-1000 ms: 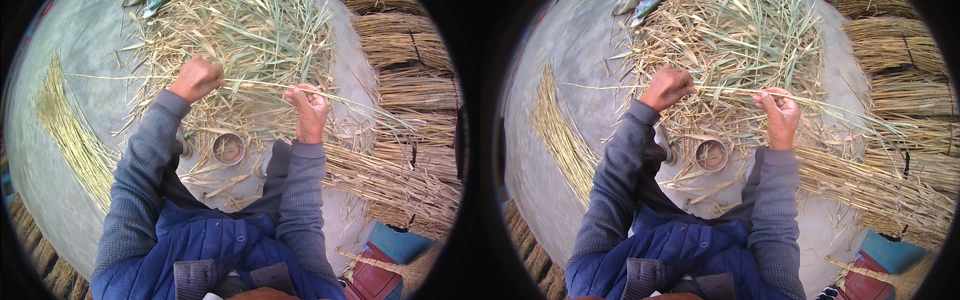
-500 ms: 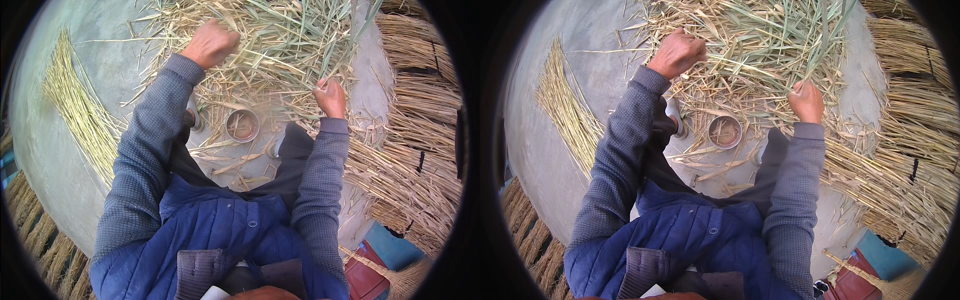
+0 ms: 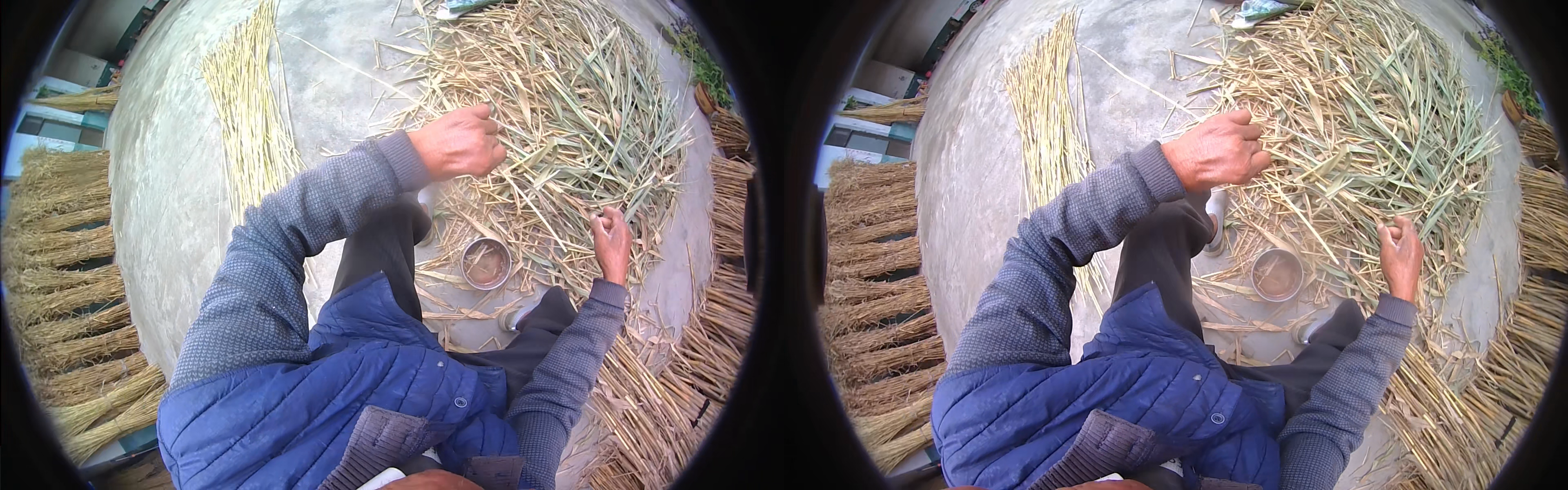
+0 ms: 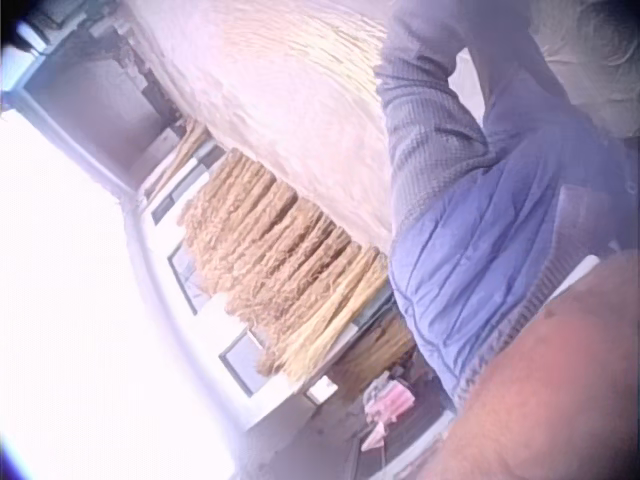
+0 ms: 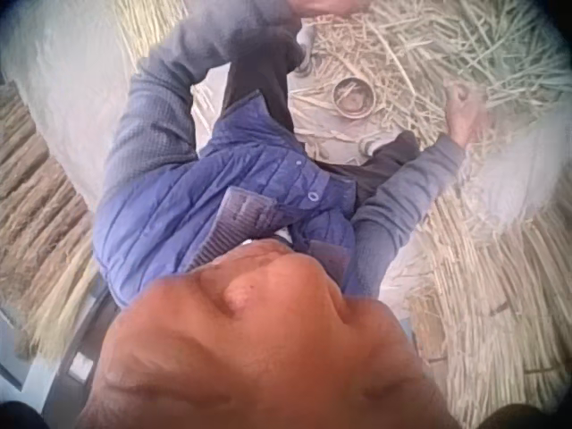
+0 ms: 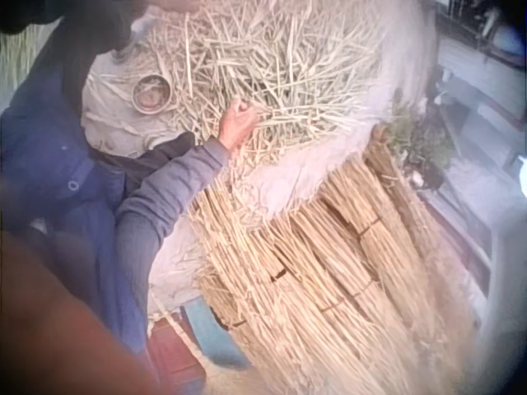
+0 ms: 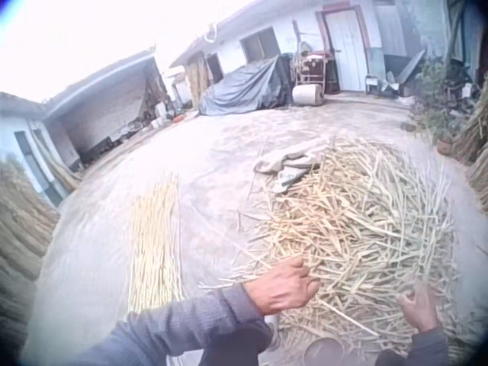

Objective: The person sits on the floor and repeatedly strips dried plant stalks by hand, pulling off fibrous strands and leaving the core. The person handles each stalk one at a time, discards the stripped cores, and accumulates fibrous material on the floor.

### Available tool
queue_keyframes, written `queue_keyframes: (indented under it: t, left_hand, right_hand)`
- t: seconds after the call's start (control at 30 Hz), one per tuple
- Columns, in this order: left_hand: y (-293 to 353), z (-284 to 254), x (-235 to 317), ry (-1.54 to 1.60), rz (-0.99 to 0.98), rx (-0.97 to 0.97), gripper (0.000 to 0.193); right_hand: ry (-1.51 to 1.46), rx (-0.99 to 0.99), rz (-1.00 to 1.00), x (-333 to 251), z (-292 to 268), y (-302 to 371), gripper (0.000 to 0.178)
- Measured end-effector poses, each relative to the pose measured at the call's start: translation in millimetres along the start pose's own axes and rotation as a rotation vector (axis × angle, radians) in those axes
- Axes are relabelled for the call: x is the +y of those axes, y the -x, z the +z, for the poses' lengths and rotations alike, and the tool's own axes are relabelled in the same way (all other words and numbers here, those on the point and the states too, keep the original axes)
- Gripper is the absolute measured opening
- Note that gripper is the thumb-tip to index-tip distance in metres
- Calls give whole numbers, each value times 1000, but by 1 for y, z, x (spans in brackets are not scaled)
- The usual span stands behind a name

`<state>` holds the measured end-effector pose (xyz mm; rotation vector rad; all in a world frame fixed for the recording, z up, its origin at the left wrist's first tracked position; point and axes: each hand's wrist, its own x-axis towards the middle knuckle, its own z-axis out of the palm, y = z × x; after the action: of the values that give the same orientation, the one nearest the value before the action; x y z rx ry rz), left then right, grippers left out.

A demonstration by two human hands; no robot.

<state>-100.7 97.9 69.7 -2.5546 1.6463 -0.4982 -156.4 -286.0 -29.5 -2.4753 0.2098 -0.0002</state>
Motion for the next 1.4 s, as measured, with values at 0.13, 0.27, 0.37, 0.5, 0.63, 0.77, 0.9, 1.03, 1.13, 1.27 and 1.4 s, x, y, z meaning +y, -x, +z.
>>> queue_keyframes:
  t: [0.13,0.27,0.37,0.5,0.63,0.77,0.9,1.03,1.13,1.27,1.4]
  left_hand:
    - [62,-40,14,13,-78,-103,16]
    - [151,-55,25,-58,-167,-240,17]
    - [251,-39,33,-82,-260,-376,15]
    - [414,-7,29,-79,-374,-773,6]
    - [492,-6,-4,-97,-818,-1157,20]
    - [395,-1,-22,265,-718,-680,33]
    - [217,7,-39,172,-558,-327,22]
    - [56,27,-6,201,-426,79,19]
    - [-15,54,38,330,-367,58,20]
    - [-28,73,60,440,-252,-202,23]
    - [-20,80,60,480,-269,-290,26]
  right_hand:
    - [79,-111,-140,-6,22,13,40]
    - [91,-227,-222,-11,47,24,38]
    - [147,-289,-261,-13,67,30,41]
    - [173,-387,-286,-9,93,34,40]
    - [80,-375,-308,16,129,37,40]
    - [63,-421,-273,59,173,35,27]
    - [42,-647,107,98,229,53,23]
    - [258,-634,26,108,272,94,43]
    - [250,-696,222,98,294,108,50]
    - [164,-486,359,83,318,119,48]
    - [-455,-435,761,90,355,120,32]
